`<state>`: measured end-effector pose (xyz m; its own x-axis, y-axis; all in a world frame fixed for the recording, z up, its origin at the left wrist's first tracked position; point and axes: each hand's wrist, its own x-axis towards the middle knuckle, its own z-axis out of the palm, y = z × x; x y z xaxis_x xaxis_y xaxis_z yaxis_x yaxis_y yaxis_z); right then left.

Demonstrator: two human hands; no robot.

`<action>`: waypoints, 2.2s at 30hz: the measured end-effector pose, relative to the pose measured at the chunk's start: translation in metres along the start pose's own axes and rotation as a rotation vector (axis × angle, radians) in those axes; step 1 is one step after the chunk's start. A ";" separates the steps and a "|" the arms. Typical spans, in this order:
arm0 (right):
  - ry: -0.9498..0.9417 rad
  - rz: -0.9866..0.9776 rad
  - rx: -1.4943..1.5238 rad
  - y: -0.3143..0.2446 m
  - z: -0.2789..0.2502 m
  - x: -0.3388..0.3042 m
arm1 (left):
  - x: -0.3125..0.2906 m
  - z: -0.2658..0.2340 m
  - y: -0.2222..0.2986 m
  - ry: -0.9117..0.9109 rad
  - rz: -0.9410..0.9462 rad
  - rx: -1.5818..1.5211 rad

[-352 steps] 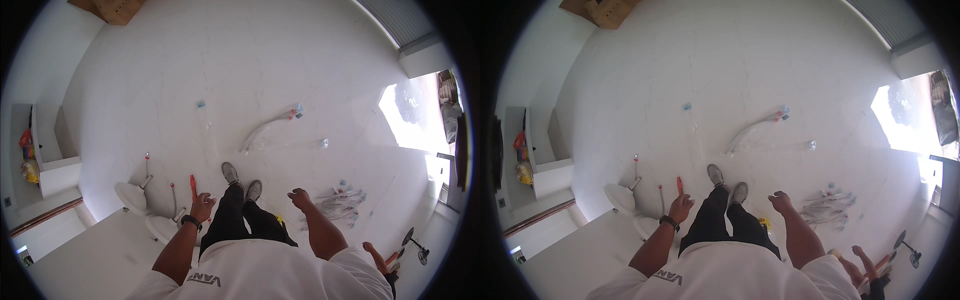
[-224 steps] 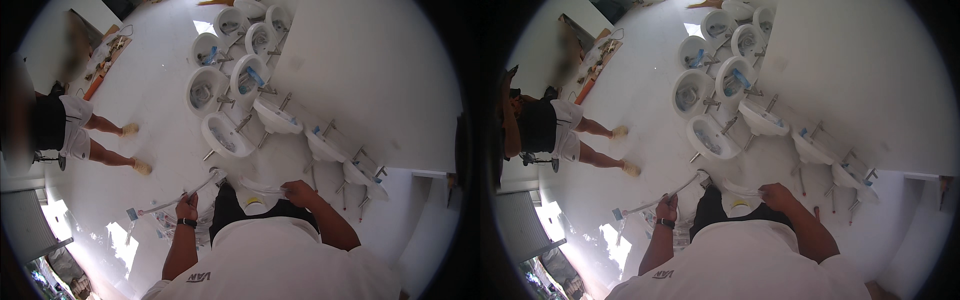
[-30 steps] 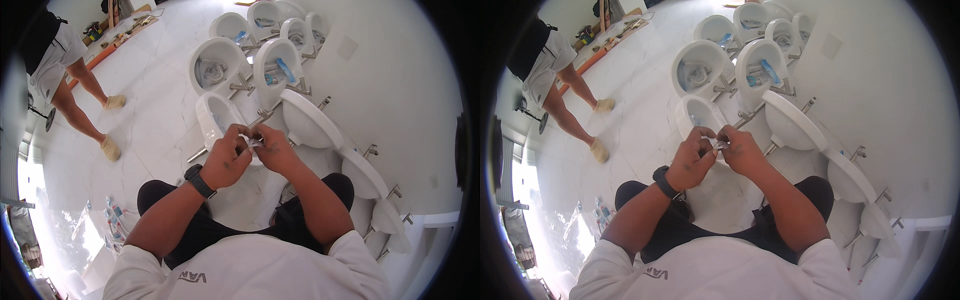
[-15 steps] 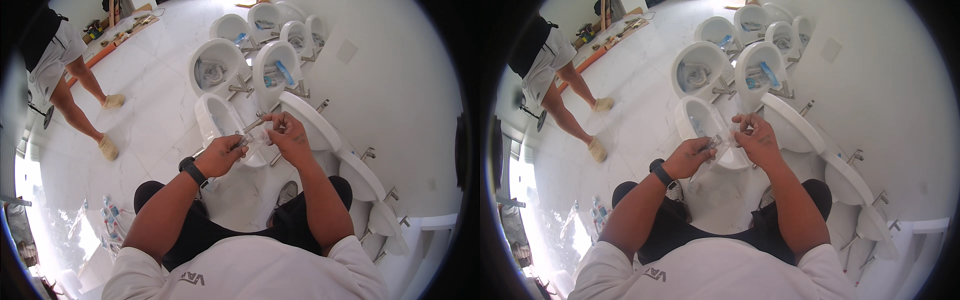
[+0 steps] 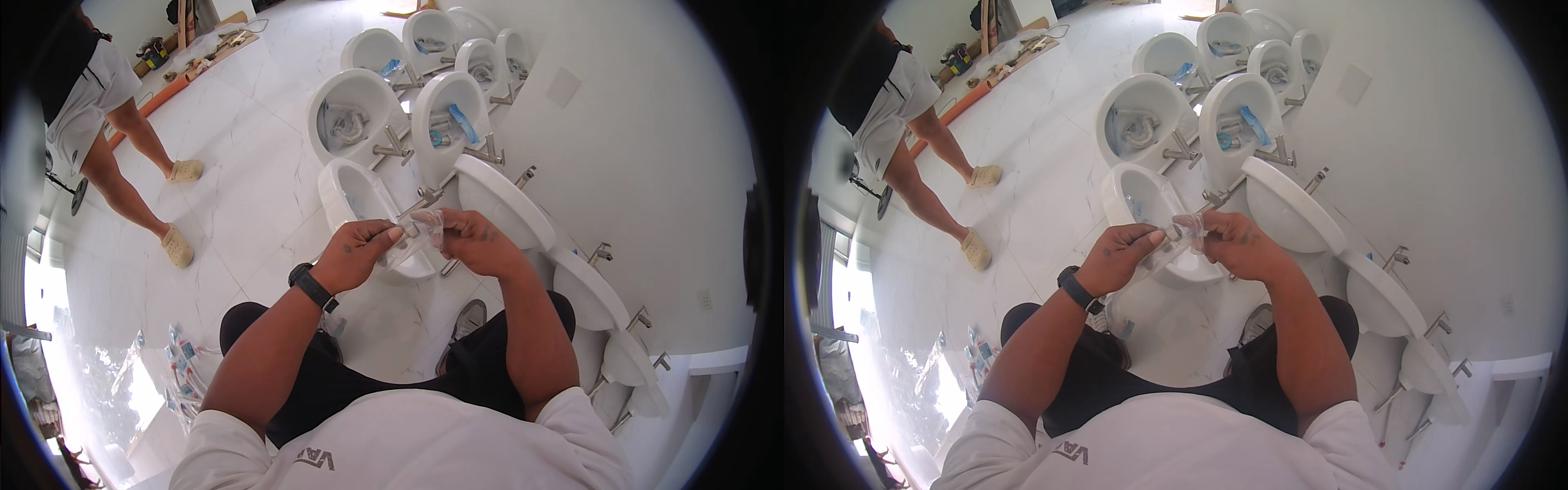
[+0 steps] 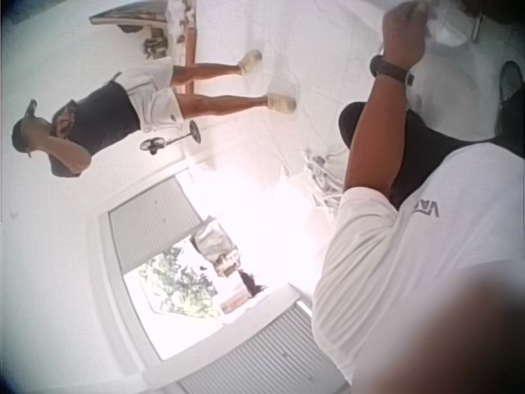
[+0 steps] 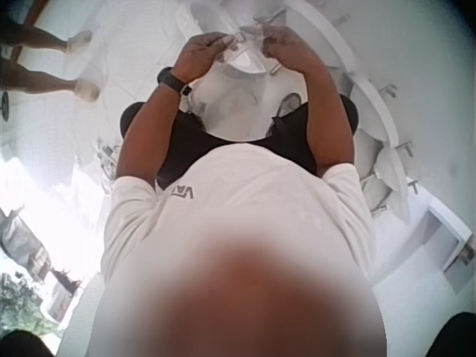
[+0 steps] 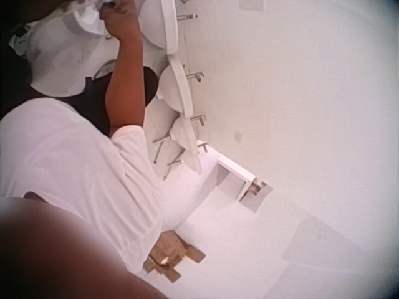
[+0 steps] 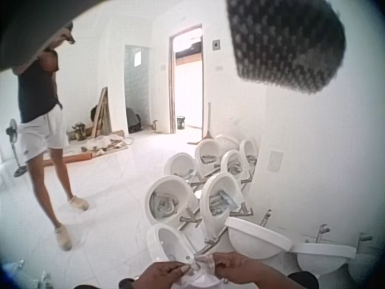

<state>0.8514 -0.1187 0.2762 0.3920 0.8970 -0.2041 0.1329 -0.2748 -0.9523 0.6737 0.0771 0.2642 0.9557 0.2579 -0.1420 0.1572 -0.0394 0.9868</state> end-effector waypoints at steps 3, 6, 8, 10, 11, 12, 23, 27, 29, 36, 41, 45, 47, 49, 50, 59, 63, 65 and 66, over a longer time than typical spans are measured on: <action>-0.038 -0.052 0.121 -0.001 0.006 0.003 | -0.001 0.002 -0.005 -0.042 -0.032 0.008; -0.044 0.207 0.002 -0.003 0.005 0.005 | 0.000 0.005 -0.009 -0.103 -0.056 0.130; -0.063 0.165 -0.008 -0.005 0.003 0.003 | 0.000 0.007 -0.010 -0.086 -0.027 0.209; -0.058 0.157 -0.037 -0.008 0.003 0.002 | 0.000 0.010 -0.010 -0.001 0.052 0.251; -0.056 0.163 -0.064 -0.009 0.004 0.002 | 0.000 0.010 -0.009 0.009 0.053 0.280; -0.047 0.187 -0.101 -0.011 0.007 0.002 | 0.000 0.011 -0.009 0.019 0.062 0.315; 0.150 -0.075 0.353 0.001 -0.007 0.005 | 0.001 0.002 0.005 -0.056 0.041 0.279; 0.415 -0.168 0.444 0.019 -0.050 0.003 | -0.003 -0.005 0.010 -0.062 -0.032 0.380; 0.430 -0.224 0.852 0.021 -0.087 -0.001 | -0.005 -0.010 0.011 -0.063 -0.043 0.432; 0.810 -0.317 1.158 0.012 -0.120 -0.006 | -0.004 -0.011 0.004 -0.003 0.030 0.312; 0.192 -0.180 0.693 0.016 -0.019 0.018 | -0.001 0.006 0.012 -0.074 -0.042 0.272; 0.286 -0.043 0.608 0.011 -0.020 0.018 | -0.005 -0.004 0.027 -0.195 -0.206 0.147; 0.324 -0.135 0.724 0.007 -0.034 0.015 | -0.008 -0.012 0.029 -0.269 -0.263 0.222; 0.477 -0.207 0.798 0.006 -0.045 0.012 | -0.011 -0.013 0.025 -0.295 -0.076 0.210; 0.563 -0.219 0.833 0.006 -0.049 0.011 | -0.012 -0.011 0.022 -0.293 -0.048 0.225; 1.088 -0.354 0.896 0.017 -0.136 -0.018 | -0.008 -0.027 0.003 -0.050 0.001 0.398; 1.341 -0.399 0.930 0.024 -0.166 -0.041 | -0.013 -0.054 -0.002 0.309 0.065 0.306; 1.368 -0.390 0.899 0.027 -0.168 -0.043 | -0.013 -0.067 0.002 0.525 0.065 0.320; 1.354 -0.384 0.868 0.029 -0.166 -0.042 | -0.014 -0.071 0.006 0.618 0.204 0.286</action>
<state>0.9904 -0.2215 0.2954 0.9786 -0.1993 -0.0518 0.0700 0.5585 -0.8266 0.6438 0.1419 0.2778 0.6703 0.7154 0.1973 0.1307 -0.3755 0.9176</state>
